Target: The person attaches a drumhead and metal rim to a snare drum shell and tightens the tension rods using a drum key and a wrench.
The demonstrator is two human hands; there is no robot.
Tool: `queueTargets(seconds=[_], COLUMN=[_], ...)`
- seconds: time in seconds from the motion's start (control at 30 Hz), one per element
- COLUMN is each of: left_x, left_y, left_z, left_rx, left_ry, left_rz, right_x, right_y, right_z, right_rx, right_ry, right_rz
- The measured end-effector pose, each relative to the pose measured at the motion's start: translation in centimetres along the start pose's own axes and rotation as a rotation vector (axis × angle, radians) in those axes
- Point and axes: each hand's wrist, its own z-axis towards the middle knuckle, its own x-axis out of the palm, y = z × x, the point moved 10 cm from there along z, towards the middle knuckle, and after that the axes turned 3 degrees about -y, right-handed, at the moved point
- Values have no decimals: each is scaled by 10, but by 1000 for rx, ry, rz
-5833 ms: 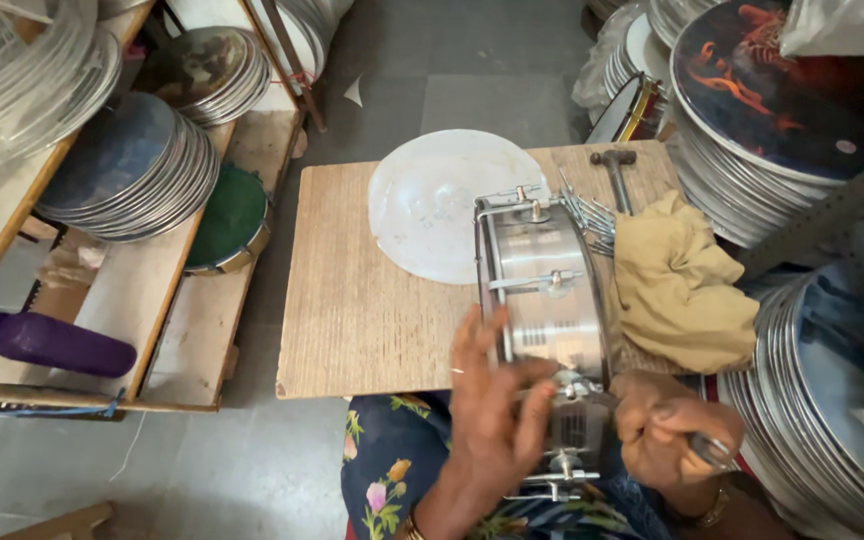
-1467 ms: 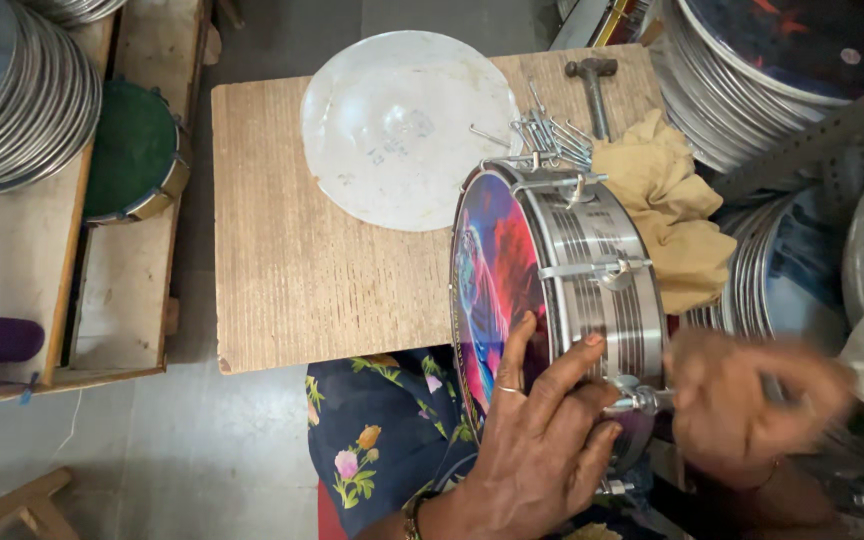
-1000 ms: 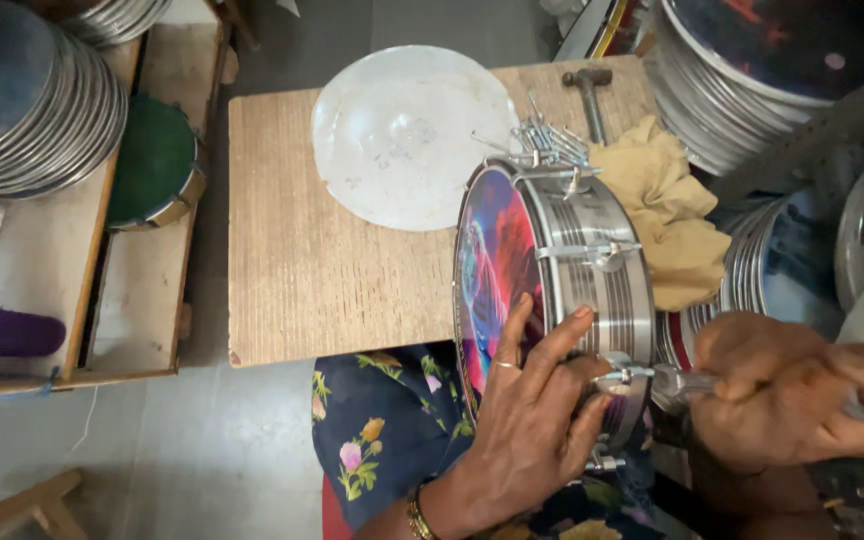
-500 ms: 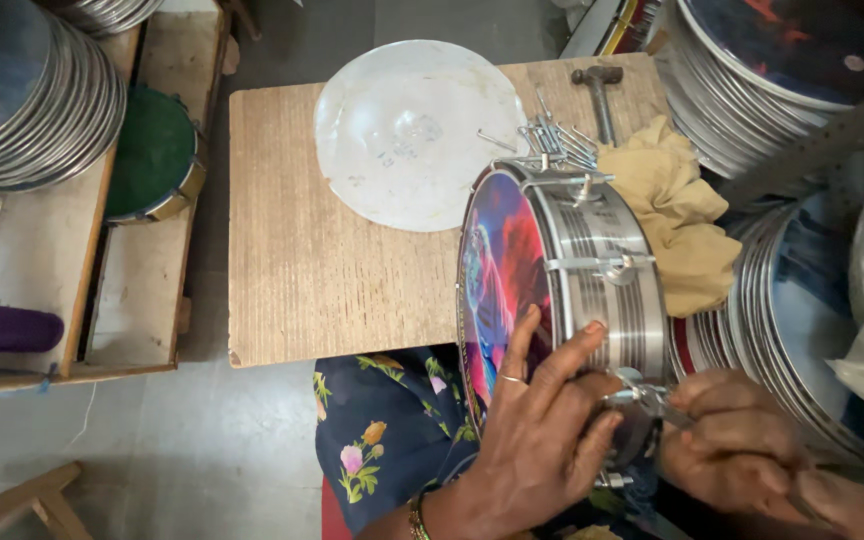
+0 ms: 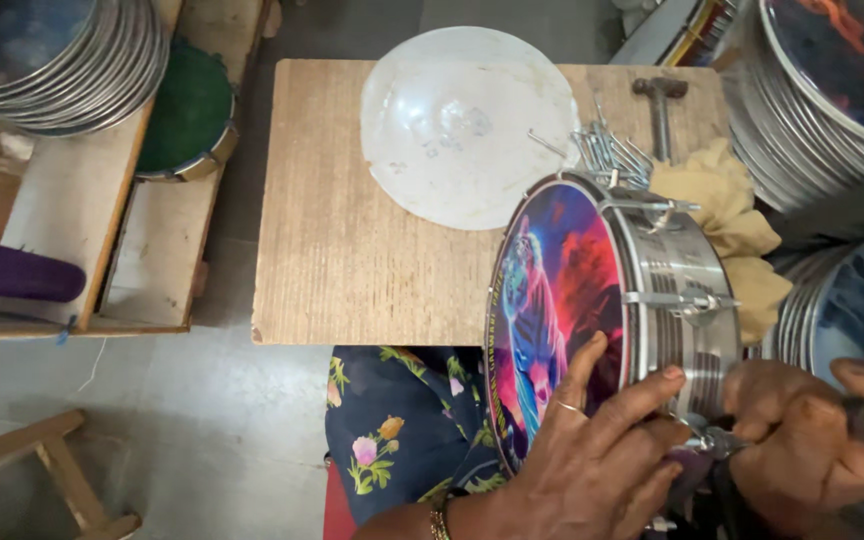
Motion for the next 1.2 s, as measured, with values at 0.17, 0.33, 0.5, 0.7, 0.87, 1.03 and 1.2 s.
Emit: queueTargets(seconds=[0.17,0.33,0.5,0.7,0.87,1.03,1.2], left_x=[-3,-8,-29,-25,0,-1,-40], left_y=[8,13,22,43,51,51,51], left_z=[1,7,25,83,101,90,73], left_rx=[-25,-60,-37,-88,-116,-55,-55], left_ry=[-10,-45,-166,-142,-29,-75,-117], left_rz=[10,43,150,239,378,331,228], right_x=[16,46,63,66,54,38,20], right_y=[-2,15,10,-2,-9,1,10], right_z=[15,37,43,43,38,30,32], right_rx=[-10,-56,-37,-102,-100,-202,-119], right_ry=[220,209,209,252,236,176,134], right_rz=[-50,7,185,229,176,341,497])
